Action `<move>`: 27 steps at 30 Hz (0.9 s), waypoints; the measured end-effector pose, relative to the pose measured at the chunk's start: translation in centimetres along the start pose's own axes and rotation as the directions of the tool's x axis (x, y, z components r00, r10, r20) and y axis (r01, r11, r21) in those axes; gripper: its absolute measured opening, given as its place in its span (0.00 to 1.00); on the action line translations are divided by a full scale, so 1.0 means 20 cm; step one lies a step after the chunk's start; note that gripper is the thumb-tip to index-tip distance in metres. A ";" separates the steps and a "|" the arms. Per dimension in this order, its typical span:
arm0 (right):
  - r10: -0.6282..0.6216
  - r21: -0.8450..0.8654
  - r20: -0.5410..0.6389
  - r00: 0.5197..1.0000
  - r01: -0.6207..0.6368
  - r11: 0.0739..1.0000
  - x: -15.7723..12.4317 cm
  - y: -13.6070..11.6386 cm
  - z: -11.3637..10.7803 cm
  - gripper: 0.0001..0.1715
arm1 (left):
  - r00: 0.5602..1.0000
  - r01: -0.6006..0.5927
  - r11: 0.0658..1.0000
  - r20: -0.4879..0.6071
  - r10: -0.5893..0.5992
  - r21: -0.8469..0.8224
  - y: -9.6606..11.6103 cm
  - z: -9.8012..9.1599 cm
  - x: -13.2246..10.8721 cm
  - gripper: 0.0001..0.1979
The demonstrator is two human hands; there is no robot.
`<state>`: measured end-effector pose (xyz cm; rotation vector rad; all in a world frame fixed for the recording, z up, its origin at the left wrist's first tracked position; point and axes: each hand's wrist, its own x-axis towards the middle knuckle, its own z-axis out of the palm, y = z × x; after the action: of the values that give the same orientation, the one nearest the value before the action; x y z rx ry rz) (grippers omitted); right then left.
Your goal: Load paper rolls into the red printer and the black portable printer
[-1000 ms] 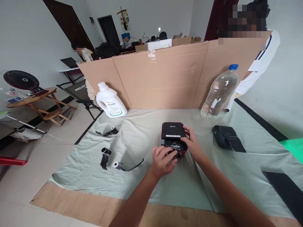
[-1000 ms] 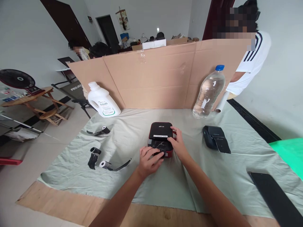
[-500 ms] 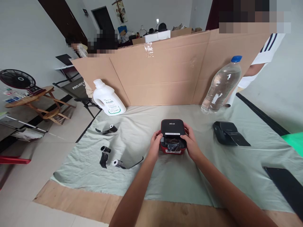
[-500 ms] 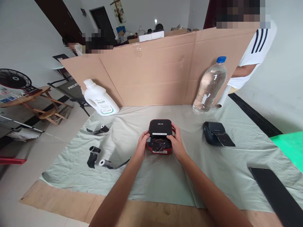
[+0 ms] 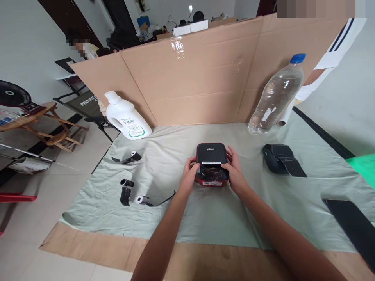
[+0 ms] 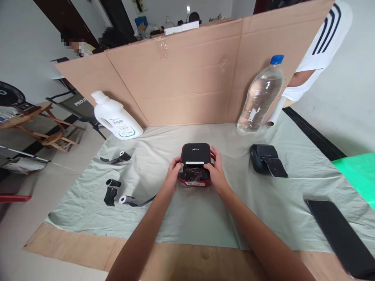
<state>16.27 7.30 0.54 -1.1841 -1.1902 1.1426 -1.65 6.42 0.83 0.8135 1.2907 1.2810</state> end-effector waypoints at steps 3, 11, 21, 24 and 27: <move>-0.013 0.030 0.004 1.000 0.013 0.999 0.00 0.01 0.00 0.44 | 1.000 -0.010 1.000 0.003 0.010 0.000 -0.01 0.01 -0.01 0.20; -0.004 0.185 -0.102 0.995 0.023 0.982 -0.03 0.23 -0.03 0.35 | 0.916 -0.312 0.892 -0.145 0.374 0.328 0.18 -0.21 0.03 0.15; -0.062 0.087 -0.127 0.990 0.073 0.993 -0.03 0.25 -0.03 0.32 | 0.900 0.264 0.113 -0.287 0.327 0.958 0.62 -1.07 0.42 0.19; -0.054 0.108 -0.132 0.990 0.068 0.992 -0.04 0.22 -0.03 0.30 | 0.938 0.242 0.066 -0.251 0.241 0.968 0.62 -1.15 0.40 0.17; -0.041 0.118 -0.140 0.989 0.058 0.991 -0.04 0.21 -0.02 0.29 | 0.969 0.151 0.018 -0.152 0.194 0.988 0.61 -1.16 0.31 0.18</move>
<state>16.67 6.64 -3.62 -1.1160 -1.0252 1.0634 -27.66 9.68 7.22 1.6989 2.4783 0.1476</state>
